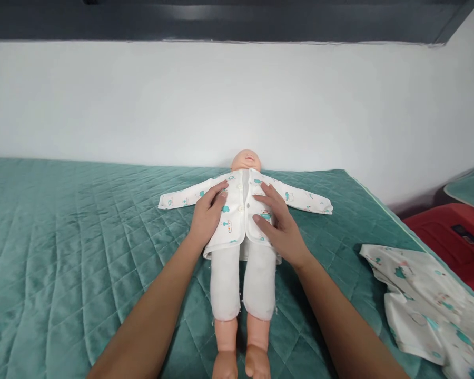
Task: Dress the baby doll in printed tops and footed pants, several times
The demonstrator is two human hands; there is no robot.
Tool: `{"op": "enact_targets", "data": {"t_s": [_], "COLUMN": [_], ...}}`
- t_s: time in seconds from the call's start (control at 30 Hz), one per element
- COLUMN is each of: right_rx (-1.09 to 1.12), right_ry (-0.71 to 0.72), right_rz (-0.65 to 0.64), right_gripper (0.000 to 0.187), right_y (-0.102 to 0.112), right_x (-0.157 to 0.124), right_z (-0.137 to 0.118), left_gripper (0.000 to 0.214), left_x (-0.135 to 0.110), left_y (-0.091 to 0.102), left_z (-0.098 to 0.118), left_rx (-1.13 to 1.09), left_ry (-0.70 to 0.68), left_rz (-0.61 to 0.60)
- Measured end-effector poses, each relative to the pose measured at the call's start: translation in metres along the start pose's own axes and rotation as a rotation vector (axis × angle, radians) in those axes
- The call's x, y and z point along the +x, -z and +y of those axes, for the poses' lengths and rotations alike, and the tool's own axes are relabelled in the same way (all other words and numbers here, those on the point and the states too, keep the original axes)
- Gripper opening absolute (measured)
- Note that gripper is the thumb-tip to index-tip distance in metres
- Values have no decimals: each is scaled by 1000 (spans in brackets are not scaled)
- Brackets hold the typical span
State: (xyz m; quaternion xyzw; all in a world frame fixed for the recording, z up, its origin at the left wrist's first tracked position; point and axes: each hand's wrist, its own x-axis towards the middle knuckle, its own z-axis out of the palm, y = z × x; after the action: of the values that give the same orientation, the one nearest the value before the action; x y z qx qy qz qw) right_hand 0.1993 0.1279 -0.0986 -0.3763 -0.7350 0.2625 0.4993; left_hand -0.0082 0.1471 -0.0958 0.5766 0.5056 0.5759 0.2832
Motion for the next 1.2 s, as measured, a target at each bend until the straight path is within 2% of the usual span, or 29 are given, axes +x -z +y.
{"op": "enact_targets", "data": {"t_s": [0.17,0.3,0.4,0.47,0.57,0.73,0.9,1.07,1.2], "right_rx": [-38,-59,-77,-112,-177,-224,-208,-142,-109], "right_ry": [33,16,-26,-45,6,170,178,95,37], "right_rz": [-140,-399,-545,-559,-469,-186,57,67,109], "right_gripper": [49,74,90,91,77,50,31,41,39], "right_y": [5,25,37,39,32,13,4,-1,-4], "right_x": [0,1,0,-2,-5,-10,-18,-44,-67], "right_z": [0,-4,-10,-14,-17,-10,-2,-6,-16], "left_gripper": [33,34,36,39,40,38,45,49,44], "left_x": [0,0,-2,-4,-5,-9,-36,-81,-99], "left_y": [0,1,1,0,-1,1,12,27,27], "left_z": [0,2,6,8,4,-2,4,5,4], "left_rx": [-86,-289,-229,-170,-138,-84,-30,-8,6], "left_ry": [69,135,87,45,4,-100,-241,-209,-181], "left_rz": [-2,-54,-114,-140,-146,-158,-256,-326,-246]}}
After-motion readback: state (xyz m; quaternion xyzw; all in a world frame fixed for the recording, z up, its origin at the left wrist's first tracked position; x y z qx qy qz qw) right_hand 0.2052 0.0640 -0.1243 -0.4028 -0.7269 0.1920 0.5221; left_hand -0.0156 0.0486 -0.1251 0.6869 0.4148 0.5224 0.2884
